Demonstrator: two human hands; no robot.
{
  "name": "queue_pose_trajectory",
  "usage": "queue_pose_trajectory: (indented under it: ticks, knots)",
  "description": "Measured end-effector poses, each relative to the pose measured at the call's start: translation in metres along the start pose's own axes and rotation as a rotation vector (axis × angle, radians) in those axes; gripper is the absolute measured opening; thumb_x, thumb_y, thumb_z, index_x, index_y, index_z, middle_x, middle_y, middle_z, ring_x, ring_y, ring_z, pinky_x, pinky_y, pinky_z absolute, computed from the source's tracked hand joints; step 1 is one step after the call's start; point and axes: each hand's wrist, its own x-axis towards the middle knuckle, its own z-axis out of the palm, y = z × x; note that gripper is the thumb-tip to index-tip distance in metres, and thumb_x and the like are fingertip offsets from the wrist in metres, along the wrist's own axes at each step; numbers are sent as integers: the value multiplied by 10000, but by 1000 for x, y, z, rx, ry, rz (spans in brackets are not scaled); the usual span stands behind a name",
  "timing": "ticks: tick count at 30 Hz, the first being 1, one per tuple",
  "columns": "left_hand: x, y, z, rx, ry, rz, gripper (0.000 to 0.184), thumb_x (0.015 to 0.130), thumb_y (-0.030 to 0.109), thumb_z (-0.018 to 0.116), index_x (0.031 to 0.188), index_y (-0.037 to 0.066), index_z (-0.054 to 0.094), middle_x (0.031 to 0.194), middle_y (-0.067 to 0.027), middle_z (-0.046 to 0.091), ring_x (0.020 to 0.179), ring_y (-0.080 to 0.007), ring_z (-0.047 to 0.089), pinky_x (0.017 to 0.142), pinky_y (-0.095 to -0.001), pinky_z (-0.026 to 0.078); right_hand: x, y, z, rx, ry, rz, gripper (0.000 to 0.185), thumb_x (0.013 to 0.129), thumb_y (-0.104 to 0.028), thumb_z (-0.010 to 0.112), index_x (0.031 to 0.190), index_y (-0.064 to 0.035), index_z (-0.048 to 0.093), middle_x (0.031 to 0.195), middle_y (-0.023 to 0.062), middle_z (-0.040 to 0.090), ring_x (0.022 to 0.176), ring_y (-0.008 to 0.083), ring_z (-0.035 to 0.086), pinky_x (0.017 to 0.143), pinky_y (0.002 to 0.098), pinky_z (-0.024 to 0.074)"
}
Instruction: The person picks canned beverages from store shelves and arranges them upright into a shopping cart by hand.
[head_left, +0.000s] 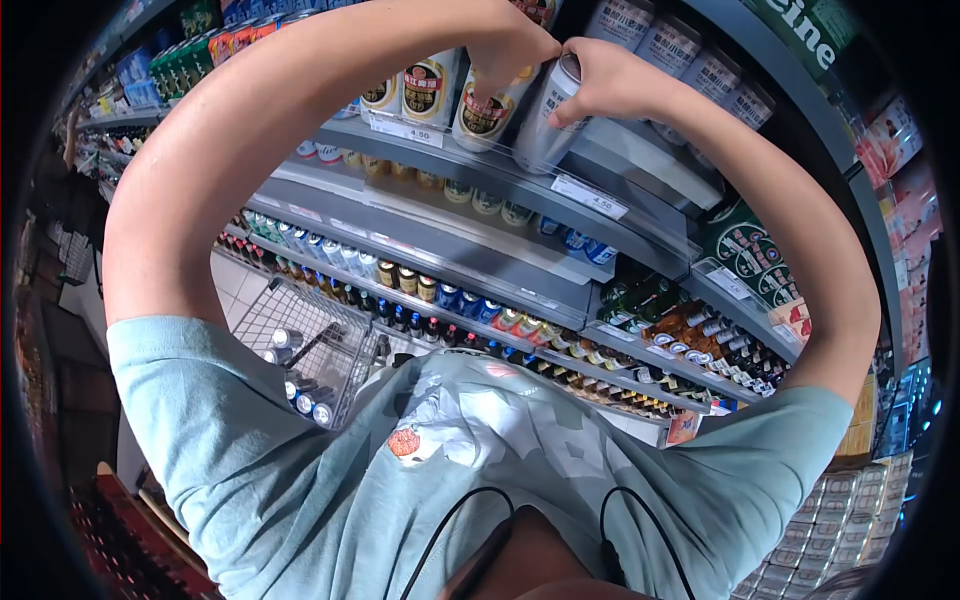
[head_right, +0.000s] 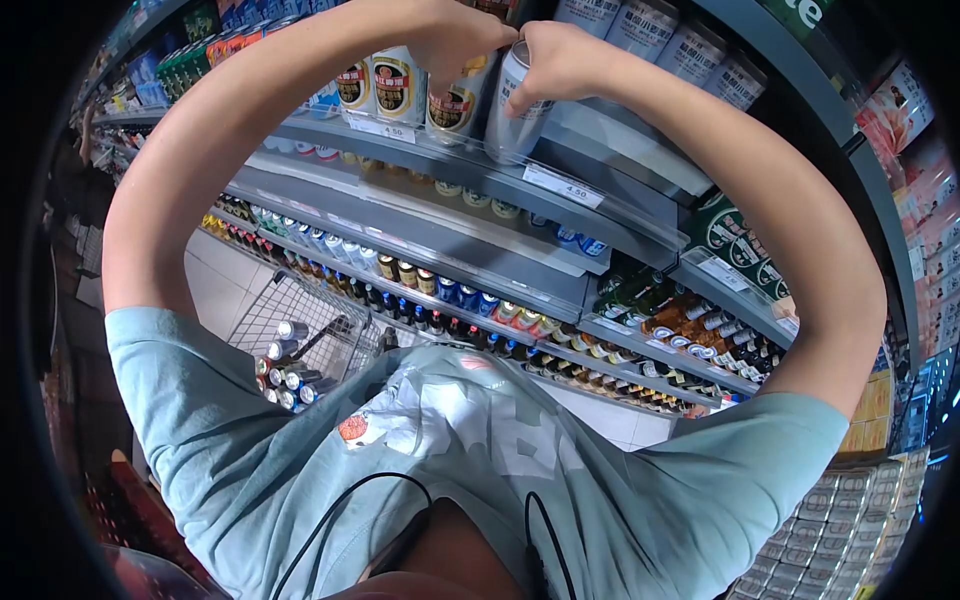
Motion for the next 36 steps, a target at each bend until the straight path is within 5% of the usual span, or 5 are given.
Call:
queue_pose_trajectory:
  ticks: [16, 24, 26, 29, 36]
  knots:
    - [-191, 110, 28, -193, 481, -234, 691, 631, 349, 932, 1159, 51, 601, 1106, -154, 669, 1015, -331, 652, 874, -413, 525, -143, -89, -36, -212, 75, -526, 464, 670, -255, 841, 951, 27, 602, 896, 247, 649, 884, 397, 665, 780, 436, 541]
    - [-270, 166, 192, -82, -155, -406, 764, 647, 389, 883, 1255, 57, 561, 1163, -168, 608, 1007, -370, 651, 837, -462, 545, -121, -134, 111, 80, 61, -863, 553, 689, -193, 809, 1160, 2, 596, 1035, 199, 659, 972, 370, 668, 868, 418, 548]
    - [-294, 168, 254, -116, -65, -376, 681, 757, 278, 807, 1313, 28, 505, 1190, -181, 613, 989, -360, 655, 855, -458, 534, -115, -151, 134, 93, 69, -941, 513, 719, -179, 795, 1158, -11, 589, 1043, 190, 645, 1003, 364, 657, 891, 415, 543]
    - [-315, 182, 319, -241, 103, -527, 760, 501, 98, 891, 1185, 74, 561, 1079, -99, 635, 1050, -338, 660, 877, -439, 607, -81, -169, 182, 116, 89, -1040, 496, 701, -234, 810, 1077, -20, 569, 1015, 186, 632, 940, 384, 669, 823, 456, 561]
    - [-329, 166, 486, -505, 133, -755, 578, 656, 81, 775, 1187, 103, 548, 1188, -71, 582, 1172, -302, 575, 840, -418, 608, -4, -248, 285, 216, -195, -935, 646, 672, -226, 844, 1212, -21, 557, 1136, 186, 584, 1084, 375, 599, 963, 433, 502]
